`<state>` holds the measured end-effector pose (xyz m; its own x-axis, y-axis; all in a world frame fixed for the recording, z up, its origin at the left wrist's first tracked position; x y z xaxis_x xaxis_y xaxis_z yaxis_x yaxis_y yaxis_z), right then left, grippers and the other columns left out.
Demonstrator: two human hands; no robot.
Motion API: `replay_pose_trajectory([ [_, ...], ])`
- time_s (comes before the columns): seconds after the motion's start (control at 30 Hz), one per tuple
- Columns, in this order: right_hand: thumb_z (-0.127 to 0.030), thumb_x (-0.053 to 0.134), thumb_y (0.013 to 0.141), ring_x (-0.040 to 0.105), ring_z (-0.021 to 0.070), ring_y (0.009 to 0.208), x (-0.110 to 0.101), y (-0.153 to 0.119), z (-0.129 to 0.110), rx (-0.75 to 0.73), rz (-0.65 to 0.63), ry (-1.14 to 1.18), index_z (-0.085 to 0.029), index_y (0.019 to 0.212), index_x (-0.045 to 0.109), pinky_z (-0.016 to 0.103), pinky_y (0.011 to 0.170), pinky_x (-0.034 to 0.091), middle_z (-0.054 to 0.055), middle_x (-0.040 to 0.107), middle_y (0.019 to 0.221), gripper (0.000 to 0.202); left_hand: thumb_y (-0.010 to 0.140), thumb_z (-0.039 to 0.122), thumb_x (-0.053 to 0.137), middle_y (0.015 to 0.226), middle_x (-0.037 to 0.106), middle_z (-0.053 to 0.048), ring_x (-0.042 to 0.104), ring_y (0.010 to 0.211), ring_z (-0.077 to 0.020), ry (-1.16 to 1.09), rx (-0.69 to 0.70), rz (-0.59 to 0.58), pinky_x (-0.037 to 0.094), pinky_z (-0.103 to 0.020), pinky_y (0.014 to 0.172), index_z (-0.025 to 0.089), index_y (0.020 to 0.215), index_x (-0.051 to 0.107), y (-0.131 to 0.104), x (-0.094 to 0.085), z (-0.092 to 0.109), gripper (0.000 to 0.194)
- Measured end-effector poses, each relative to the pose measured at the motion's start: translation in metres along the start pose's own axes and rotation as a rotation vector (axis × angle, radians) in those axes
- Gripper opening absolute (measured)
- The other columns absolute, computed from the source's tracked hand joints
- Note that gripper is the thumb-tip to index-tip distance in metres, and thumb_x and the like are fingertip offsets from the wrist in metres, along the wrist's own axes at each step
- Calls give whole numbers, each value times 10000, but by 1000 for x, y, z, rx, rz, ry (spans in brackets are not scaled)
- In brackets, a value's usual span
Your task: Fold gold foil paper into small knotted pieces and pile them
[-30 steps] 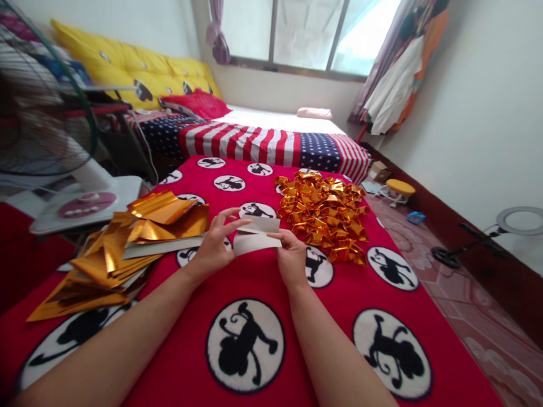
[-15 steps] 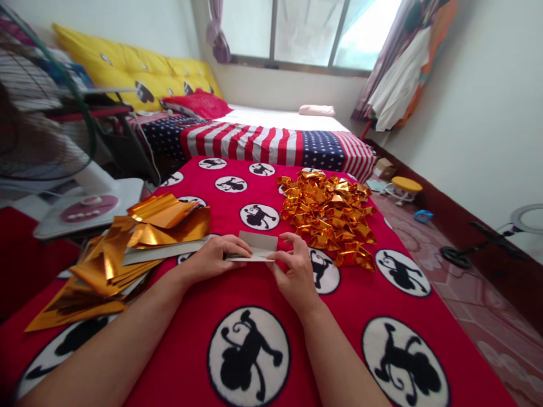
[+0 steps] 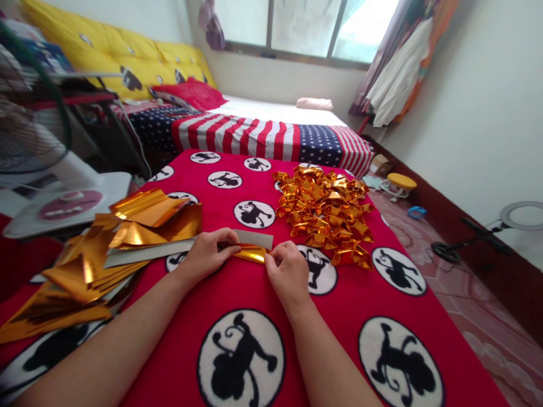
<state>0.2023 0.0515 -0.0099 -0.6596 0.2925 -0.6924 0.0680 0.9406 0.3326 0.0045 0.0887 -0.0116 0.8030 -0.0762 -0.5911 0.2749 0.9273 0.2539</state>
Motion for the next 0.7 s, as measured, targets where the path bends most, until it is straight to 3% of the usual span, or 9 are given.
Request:
replay_pose_trajectory([
  [0.17,-278,652,776,563,148,675,2,3,2,74,-16,-60,-203,628,595,274,647,394,13,628,805,175,725,208,703,793,668,1,627,721,-152,27,-18,50,482,-260,679,197,840,629,2,1,-5,137],
  [0.23,-274,674,759,579,157,691,3,5,2,119,-28,-87,-210,756,626,274,648,390,3,644,803,80,682,185,736,833,643,-7,612,721,-149,44,-28,91,489,-263,668,190,894,622,4,0,-6,241],
  [0.37,-258,676,753,607,188,788,3,11,-3,173,-86,-186,-241,975,637,274,644,357,3,664,867,226,641,166,772,878,594,-11,575,670,-127,41,-74,110,497,-262,625,177,1060,599,6,1,-10,454],
  [0.5,-280,642,765,593,179,758,5,10,-6,200,-123,-230,-257,868,655,270,597,308,3,643,886,106,628,177,786,887,581,-9,564,676,-126,22,-90,119,509,-269,640,178,1181,565,6,1,-12,596],
  [0.6,-297,627,765,576,155,695,7,4,-5,229,-63,-123,-245,788,635,259,575,303,-16,642,820,58,637,200,778,907,580,-15,571,715,-134,6,-77,134,506,-261,639,186,1183,582,5,-1,-11,580],
  [0.7,-325,613,778,562,154,649,9,-1,-3,221,-18,42,-249,777,631,252,577,325,-37,623,693,78,662,247,761,835,579,-7,564,712,-136,13,-44,134,474,-242,614,177,994,671,4,-3,-8,351],
])
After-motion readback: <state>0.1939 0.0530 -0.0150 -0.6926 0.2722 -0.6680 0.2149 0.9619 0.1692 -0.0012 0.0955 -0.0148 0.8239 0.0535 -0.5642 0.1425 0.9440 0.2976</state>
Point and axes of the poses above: each hand's wrist, its own y-axis towards the middle knuckle, its own x-axis out of the palm, z = x × y, the point moved 4 cm from there along y, towards the middle knuckle
